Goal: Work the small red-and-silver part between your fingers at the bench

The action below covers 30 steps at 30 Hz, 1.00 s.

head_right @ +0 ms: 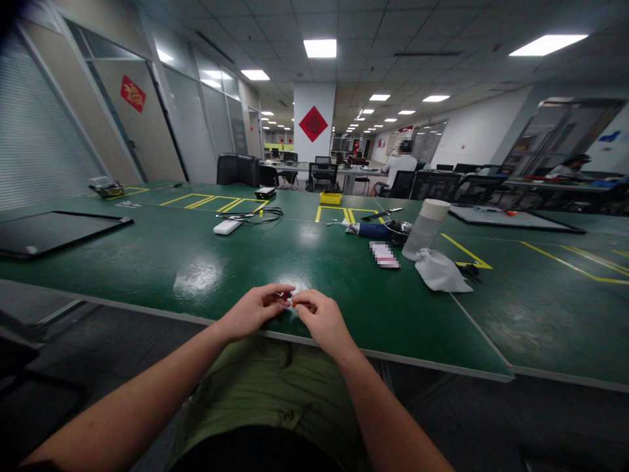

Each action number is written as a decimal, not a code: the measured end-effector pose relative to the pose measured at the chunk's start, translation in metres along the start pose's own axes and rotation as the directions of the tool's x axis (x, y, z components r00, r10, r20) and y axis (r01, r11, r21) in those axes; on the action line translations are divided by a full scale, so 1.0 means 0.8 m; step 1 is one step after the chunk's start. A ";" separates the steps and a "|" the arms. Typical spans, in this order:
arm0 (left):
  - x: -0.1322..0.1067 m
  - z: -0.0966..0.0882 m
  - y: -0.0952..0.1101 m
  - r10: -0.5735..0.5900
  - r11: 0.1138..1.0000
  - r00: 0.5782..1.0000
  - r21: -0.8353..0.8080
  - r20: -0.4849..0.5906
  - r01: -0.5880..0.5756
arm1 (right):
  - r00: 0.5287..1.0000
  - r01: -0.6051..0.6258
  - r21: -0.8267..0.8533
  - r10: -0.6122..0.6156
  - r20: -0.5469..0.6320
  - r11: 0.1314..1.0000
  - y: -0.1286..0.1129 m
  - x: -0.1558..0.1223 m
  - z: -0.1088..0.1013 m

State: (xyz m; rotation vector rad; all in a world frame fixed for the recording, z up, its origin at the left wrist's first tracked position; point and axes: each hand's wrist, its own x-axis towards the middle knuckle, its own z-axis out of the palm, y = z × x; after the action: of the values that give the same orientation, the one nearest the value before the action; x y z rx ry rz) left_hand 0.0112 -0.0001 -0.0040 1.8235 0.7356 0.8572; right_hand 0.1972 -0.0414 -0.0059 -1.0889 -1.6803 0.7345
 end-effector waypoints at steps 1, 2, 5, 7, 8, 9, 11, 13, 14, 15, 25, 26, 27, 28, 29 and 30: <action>0.000 0.001 0.000 0.023 0.999 1.000 0.032 -0.016 -0.022 | 1.000 0.018 -0.022 -0.018 0.010 1.000 -0.002 0.000 0.000; 0.000 0.002 -0.001 0.046 0.997 0.998 0.065 -0.032 -0.044 | 0.999 0.033 -0.036 -0.033 0.017 0.999 -0.003 0.000 0.000; 0.000 0.006 -0.002 0.103 0.980 0.994 0.177 -0.048 -0.093 | 0.998 0.055 -0.054 -0.054 0.027 0.997 -0.006 -0.001 0.002; -0.001 0.009 -0.002 0.129 0.957 0.991 0.264 -0.033 -0.116 | 0.999 0.044 -0.055 -0.043 0.018 0.998 -0.006 -0.001 0.003; -0.001 0.010 -0.002 0.140 0.944 0.990 0.305 -0.025 -0.126 | 0.999 0.033 -0.054 -0.033 0.010 0.998 -0.005 -0.001 0.003; -0.002 0.012 -0.001 0.151 0.931 0.988 0.339 -0.018 -0.136 | 1.000 0.022 -0.054 -0.022 -0.001 0.998 -0.004 -0.001 0.003; -0.003 0.015 0.001 0.163 0.911 0.987 0.387 -0.014 -0.145 | 1.000 0.006 -0.057 -0.007 -0.022 0.998 -0.002 -0.002 0.003; -0.004 0.017 0.003 0.161 0.901 0.987 0.411 -0.024 -0.137 | 0.999 0.002 -0.056 -0.004 -0.041 0.998 0.001 -0.001 0.003; -0.004 0.018 0.003 0.154 0.902 0.987 0.413 -0.035 -0.126 | 0.999 0.001 -0.051 -0.004 -0.051 0.999 0.003 -0.001 0.003; -0.004 0.018 0.004 0.143 0.907 0.989 0.407 -0.048 -0.112 | 0.998 -0.001 -0.041 -0.002 -0.063 0.999 0.004 -0.001 0.002; 0.007 0.010 -0.003 -0.001 0.991 0.997 0.131 -0.082 0.012 | 0.990 -0.102 0.120 0.112 -0.083 0.988 0.010 0.002 0.000; 0.008 0.009 -0.001 -0.006 0.994 0.997 0.106 -0.074 0.014 | 0.990 -0.107 0.128 0.118 -0.082 0.986 0.010 0.002 0.000; 0.008 0.008 0.001 -0.006 0.996 0.997 0.085 -0.071 0.012 | 0.989 -0.114 0.134 0.125 -0.080 0.984 0.010 0.002 0.000; 0.006 0.006 0.004 -0.003 0.998 0.997 0.069 -0.076 0.008 | 0.988 -0.121 0.138 0.132 -0.078 0.983 0.010 0.003 0.000; 0.003 0.005 0.008 0.006 0.998 0.996 0.062 -0.093 0.000 | 0.987 -0.128 0.141 0.140 -0.077 0.982 0.010 0.003 0.000; -0.002 0.004 0.013 0.024 0.997 0.993 0.072 -0.117 -0.016 | 0.986 -0.136 0.146 0.148 -0.076 0.980 0.010 0.004 0.001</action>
State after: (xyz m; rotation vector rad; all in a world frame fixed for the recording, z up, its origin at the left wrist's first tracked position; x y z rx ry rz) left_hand 0.0141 -0.0068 0.0038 1.8576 0.8327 0.9690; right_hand 0.1989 -0.0355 -0.0115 -1.1330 -1.4661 0.8716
